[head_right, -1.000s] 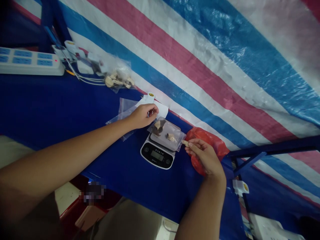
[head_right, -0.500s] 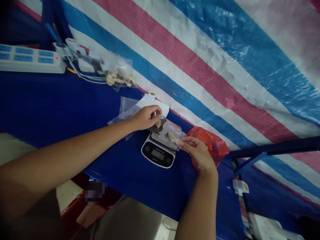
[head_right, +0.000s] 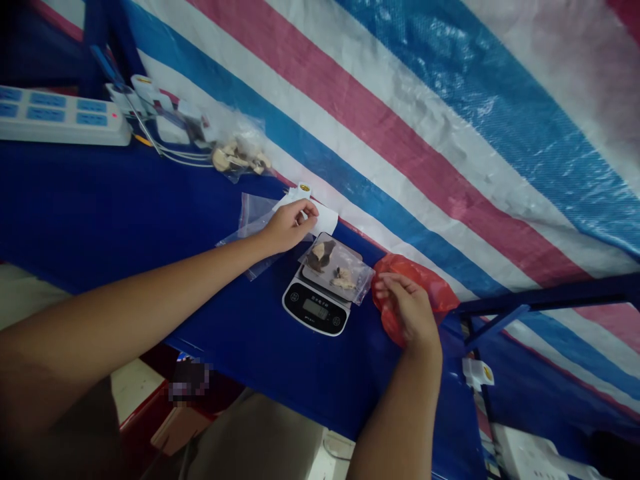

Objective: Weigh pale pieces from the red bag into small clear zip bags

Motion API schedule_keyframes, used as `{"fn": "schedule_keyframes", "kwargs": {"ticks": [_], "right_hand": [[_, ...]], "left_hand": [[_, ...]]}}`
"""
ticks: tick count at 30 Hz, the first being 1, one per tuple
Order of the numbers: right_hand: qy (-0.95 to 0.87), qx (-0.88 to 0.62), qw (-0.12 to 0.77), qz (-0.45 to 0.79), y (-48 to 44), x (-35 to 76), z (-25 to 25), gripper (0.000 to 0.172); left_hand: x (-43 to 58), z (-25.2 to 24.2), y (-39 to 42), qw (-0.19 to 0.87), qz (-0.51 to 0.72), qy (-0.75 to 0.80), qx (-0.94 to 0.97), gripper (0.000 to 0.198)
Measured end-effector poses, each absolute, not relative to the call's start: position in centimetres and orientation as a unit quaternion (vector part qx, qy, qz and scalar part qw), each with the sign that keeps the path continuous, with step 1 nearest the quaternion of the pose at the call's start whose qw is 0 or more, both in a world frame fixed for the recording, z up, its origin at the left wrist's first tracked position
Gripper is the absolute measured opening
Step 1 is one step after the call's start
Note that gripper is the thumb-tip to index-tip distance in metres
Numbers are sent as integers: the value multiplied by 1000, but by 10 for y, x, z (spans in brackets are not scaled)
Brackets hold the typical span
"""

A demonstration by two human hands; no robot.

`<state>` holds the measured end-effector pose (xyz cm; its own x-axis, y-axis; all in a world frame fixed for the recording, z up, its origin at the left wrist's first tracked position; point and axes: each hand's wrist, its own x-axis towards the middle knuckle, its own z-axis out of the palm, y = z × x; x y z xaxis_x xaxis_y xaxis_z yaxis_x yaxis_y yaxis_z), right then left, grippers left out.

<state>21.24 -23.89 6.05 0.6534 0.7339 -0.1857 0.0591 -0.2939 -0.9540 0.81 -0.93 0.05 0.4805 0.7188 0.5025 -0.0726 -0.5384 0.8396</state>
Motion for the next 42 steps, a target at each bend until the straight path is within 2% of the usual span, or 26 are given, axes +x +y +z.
{"fn": "schedule_keyframes", "kwargs": {"ticks": [7,12,15,18,22,28,34,37,42], "right_hand": [[-203,-753,598,186,-226,219,43,31],[-155,-704,689,77,-217,214,43,49],[-142,-690,707,61,-214,210,46,51],[-138,-689,709,62,-213,206,48,51],[-191,-713,660,139,-219,209,49,46],[-211,-729,623,191,-226,221,47,52],[-284,-771,483,303,-243,218,57,43],[-302,-773,463,311,-250,217,62,47],[-349,-767,433,321,-252,218,62,44]], "left_hand": [[9,1,-3,461,532,227,673,33],[7,5,-5,426,557,250,667,27],[7,7,-4,440,570,261,643,24],[6,9,-5,455,568,275,628,36],[2,11,-6,438,561,285,642,47],[5,10,-2,404,543,302,671,62],[6,6,-7,398,521,292,697,53],[3,5,-8,374,510,287,719,49],[4,1,-3,398,513,269,712,20]]}}
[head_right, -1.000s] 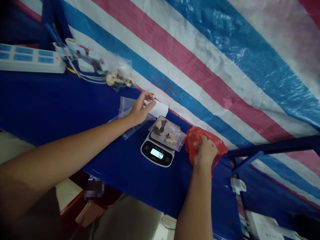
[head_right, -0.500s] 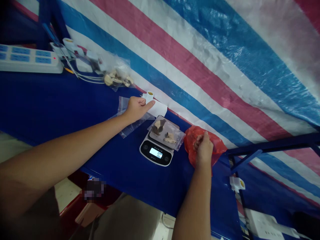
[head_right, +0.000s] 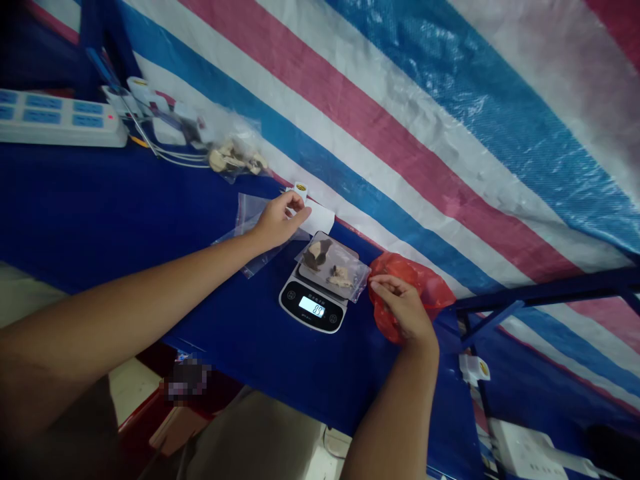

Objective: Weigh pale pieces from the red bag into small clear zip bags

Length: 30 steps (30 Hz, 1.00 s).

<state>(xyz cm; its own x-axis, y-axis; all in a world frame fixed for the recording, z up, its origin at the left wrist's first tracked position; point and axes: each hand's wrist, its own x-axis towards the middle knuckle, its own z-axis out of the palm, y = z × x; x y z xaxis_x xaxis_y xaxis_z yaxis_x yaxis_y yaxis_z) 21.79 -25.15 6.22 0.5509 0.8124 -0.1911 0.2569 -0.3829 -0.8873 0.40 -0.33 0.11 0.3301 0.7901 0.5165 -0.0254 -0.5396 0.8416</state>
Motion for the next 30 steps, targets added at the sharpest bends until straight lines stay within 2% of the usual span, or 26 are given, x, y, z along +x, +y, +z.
{"fn": "schedule_keyframes", "kwargs": {"ticks": [5,12,15,19,30], "right_hand": [[-385,-748,423,336,-248,218,58,41],[-415,-710,428,375,-238,208,52,37],[-423,-683,435,407,-232,200,51,42],[-428,-671,447,410,-227,192,49,46],[-434,-728,413,332,-234,194,60,34]], "left_hand": [[2,7,-6,396,482,230,747,21],[-1,24,-39,269,355,70,892,28],[3,19,-50,242,328,50,912,29],[6,13,-54,244,317,52,915,31],[7,13,-56,287,315,73,902,27]]}}
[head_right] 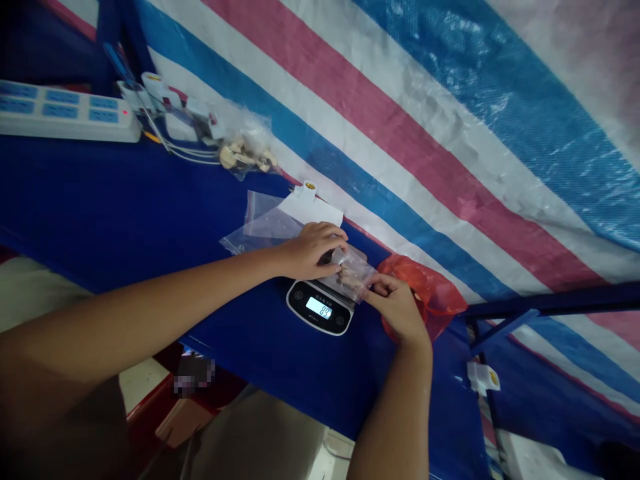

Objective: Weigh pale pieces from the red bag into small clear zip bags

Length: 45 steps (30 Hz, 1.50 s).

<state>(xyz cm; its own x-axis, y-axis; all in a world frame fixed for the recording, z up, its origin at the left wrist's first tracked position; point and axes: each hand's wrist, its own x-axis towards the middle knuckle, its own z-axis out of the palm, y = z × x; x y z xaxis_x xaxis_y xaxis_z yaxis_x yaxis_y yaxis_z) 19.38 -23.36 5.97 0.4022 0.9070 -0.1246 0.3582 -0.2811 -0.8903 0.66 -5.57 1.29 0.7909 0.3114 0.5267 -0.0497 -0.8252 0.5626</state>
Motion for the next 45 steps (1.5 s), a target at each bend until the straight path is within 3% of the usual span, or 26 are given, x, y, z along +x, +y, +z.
{"fn": "schedule_keyframes", "kwargs": {"ticks": [7,9,13,15,18,25,29,41,45], "right_hand": [[-266,-780,538,175,-295,242,84,37],[-240,-823,495,142,-304,254,82,39],[-247,-929,275,28,-300,274,69,37],[-266,-941,209,-27,-295,284,60,31],[-286,-940,178,-61,-289,294,45,24],[-297,-941,146,-75,-268,295,17,49],[-272,-951,126,-71,-261,295,10,51],[-268,-944,126,-143,-266,282,33,50],[-275,-920,235,-152,-264,268,47,44]], "left_hand": [[1,18,-24,357,507,181,763,15],[0,16,-13,383,533,239,715,14],[1,9,-1,418,537,278,678,9],[3,5,1,418,535,272,682,7],[5,2,1,416,530,268,688,6],[6,-1,3,409,539,275,683,1],[7,-2,5,406,554,264,677,5],[9,-5,7,418,561,254,668,7],[10,-5,8,419,564,254,665,7]]}}
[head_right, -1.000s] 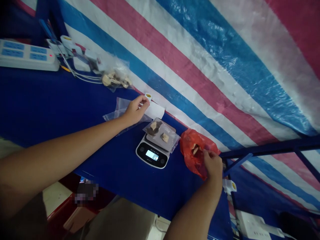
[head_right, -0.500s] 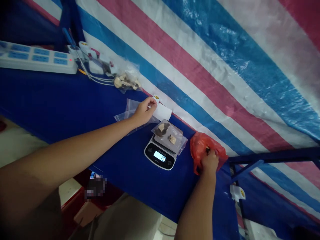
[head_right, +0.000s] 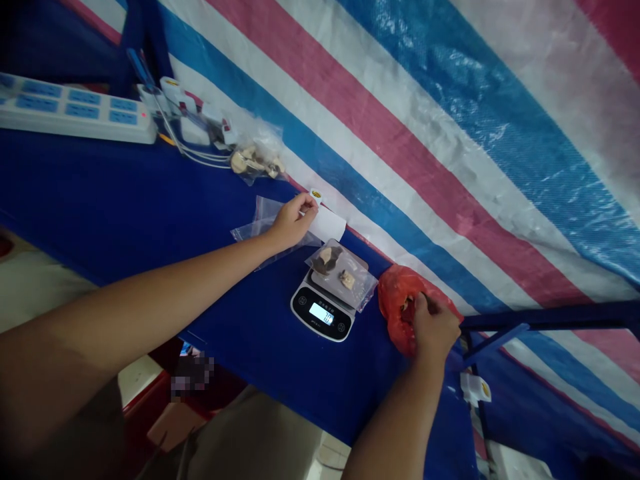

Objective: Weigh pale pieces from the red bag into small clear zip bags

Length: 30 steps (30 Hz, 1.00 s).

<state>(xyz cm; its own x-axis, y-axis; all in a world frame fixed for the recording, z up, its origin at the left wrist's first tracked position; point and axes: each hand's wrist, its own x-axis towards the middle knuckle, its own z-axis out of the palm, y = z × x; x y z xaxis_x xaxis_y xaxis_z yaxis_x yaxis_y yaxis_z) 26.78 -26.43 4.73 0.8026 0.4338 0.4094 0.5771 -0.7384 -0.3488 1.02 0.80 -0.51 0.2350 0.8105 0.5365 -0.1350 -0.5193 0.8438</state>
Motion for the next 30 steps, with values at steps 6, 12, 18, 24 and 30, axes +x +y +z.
{"fn": "schedule_keyframes", "kwargs": {"ticks": [6,12,18,24,30], "right_hand": [[-346,-832,434,2,-243,243,44,43],[-356,-780,508,81,-232,226,42,43],[-354,-756,532,139,-233,224,43,37],[-336,-725,574,177,-234,225,42,30],[-287,-695,623,213,-231,218,46,27]], "left_hand": [[11,-6,10,417,565,251,666,9],[11,-7,10,416,565,254,666,8],[12,-7,10,418,562,253,667,8],[12,-8,11,419,564,252,666,8],[12,-8,10,421,562,254,665,8]]}}
